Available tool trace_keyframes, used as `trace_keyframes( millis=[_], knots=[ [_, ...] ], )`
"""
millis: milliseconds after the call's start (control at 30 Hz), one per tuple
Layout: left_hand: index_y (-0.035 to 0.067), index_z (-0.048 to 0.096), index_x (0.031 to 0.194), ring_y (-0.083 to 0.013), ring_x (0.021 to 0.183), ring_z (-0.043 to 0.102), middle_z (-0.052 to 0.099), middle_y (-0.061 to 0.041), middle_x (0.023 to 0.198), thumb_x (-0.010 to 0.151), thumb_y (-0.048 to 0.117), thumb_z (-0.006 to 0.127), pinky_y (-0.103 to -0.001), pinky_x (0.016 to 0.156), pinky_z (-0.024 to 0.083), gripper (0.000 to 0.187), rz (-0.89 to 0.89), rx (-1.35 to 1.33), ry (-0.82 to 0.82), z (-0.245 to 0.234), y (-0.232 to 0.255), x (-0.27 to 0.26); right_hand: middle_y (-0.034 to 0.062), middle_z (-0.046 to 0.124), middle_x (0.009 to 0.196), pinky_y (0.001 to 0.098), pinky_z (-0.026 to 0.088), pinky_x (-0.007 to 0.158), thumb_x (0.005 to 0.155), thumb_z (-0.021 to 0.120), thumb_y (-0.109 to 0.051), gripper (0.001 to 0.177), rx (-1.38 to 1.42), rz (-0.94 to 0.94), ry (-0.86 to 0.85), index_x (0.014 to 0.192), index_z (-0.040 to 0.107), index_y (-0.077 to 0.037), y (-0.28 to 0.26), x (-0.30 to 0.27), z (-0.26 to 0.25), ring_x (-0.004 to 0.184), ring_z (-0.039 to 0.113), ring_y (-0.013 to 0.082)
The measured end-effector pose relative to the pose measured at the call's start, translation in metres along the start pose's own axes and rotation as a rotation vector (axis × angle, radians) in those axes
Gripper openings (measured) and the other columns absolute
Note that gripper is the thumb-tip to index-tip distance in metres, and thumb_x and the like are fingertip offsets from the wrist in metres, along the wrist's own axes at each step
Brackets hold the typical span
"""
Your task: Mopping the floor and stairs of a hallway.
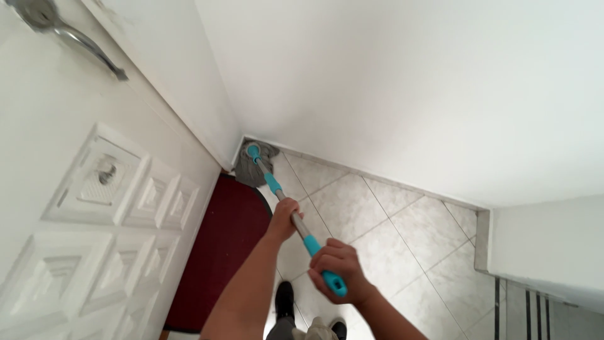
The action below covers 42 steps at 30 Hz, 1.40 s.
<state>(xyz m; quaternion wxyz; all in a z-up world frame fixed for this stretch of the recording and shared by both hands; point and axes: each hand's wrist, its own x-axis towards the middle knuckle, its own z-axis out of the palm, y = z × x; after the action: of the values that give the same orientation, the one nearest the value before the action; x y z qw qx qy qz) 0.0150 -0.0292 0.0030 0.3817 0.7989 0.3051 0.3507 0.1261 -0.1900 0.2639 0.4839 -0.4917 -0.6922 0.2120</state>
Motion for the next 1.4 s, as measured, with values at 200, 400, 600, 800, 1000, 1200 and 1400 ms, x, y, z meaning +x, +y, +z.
trace_keyframes(
  millis=[200,400,600,800,1000,1200,1400],
  knots=[
    [0.011,0.045,0.072,-0.0250,0.075,0.050,0.054,-0.005,0.077,0.068,0.002,0.080,-0.038,0.074,0.044,0.036,-0.072,-0.005,-0.061,0.055,0.043,-0.032,-0.0016,0.066,0.064,0.0296,0.041,0.053,0.074,0.064,-0.012,0.016,-0.003,-0.011,0.116,0.060,0.058,-0.014,-0.037,-0.046,-0.046,0.053,0.049,0.0154],
    [0.011,0.048,0.070,-0.0228,0.071,0.051,0.055,-0.004,0.073,0.072,0.005,0.081,-0.034,0.068,0.045,0.034,-0.088,-0.065,-0.019,0.151,0.134,-0.067,-0.0007,0.062,0.059,0.0292,0.039,0.050,0.074,0.062,-0.015,0.017,0.004,-0.104,0.150,0.059,0.054,-0.013,-0.075,-0.101,-0.127,0.050,0.046,0.0161],
    [0.009,0.049,0.069,-0.0233,0.074,0.052,0.058,-0.006,0.072,0.080,0.008,0.075,-0.035,0.075,0.045,0.029,-0.197,-0.099,0.023,0.173,0.250,-0.115,-0.0013,0.063,0.060,0.0263,0.034,0.047,0.071,0.062,-0.014,0.015,0.055,-0.145,0.113,0.059,0.052,-0.014,-0.109,-0.145,-0.180,0.048,0.039,0.0132],
    [0.018,0.054,0.072,-0.0298,0.077,0.064,0.057,-0.006,0.071,0.096,0.037,0.062,-0.041,0.075,0.054,0.031,-0.490,0.052,-0.147,0.180,0.291,-0.145,0.0047,0.067,0.056,0.0260,0.038,0.046,0.088,0.070,-0.039,0.039,0.075,-0.201,0.290,0.059,0.062,-0.013,-0.116,-0.164,-0.194,0.045,0.043,0.0164],
    [0.014,0.055,0.074,-0.0355,0.087,0.065,0.060,-0.010,0.078,0.091,0.033,0.064,-0.045,0.081,0.056,0.027,-0.405,0.102,-0.169,0.176,0.266,-0.131,0.0068,0.068,0.061,0.0285,0.040,0.054,0.092,0.058,-0.067,0.063,0.202,-0.164,0.273,0.063,0.063,-0.012,-0.115,-0.176,-0.184,0.056,0.050,0.0192],
    [0.013,0.054,0.076,-0.0358,0.091,0.065,0.060,-0.011,0.081,0.089,0.029,0.065,-0.046,0.085,0.055,0.023,-0.356,0.110,-0.250,0.149,0.241,-0.136,0.0062,0.066,0.059,0.0288,0.039,0.053,0.094,0.057,-0.059,0.057,0.152,-0.113,0.330,0.061,0.061,-0.013,-0.116,-0.185,-0.147,0.054,0.047,0.0196],
    [0.013,0.054,0.078,-0.0361,0.096,0.064,0.060,-0.011,0.084,0.087,0.025,0.066,-0.046,0.090,0.053,0.019,-0.286,0.125,-0.335,0.111,0.205,-0.139,0.0055,0.064,0.056,0.0293,0.037,0.052,0.096,0.056,-0.048,0.051,0.097,-0.066,0.399,0.058,0.058,-0.014,-0.122,-0.185,-0.094,0.051,0.044,0.0201]
  ],
)
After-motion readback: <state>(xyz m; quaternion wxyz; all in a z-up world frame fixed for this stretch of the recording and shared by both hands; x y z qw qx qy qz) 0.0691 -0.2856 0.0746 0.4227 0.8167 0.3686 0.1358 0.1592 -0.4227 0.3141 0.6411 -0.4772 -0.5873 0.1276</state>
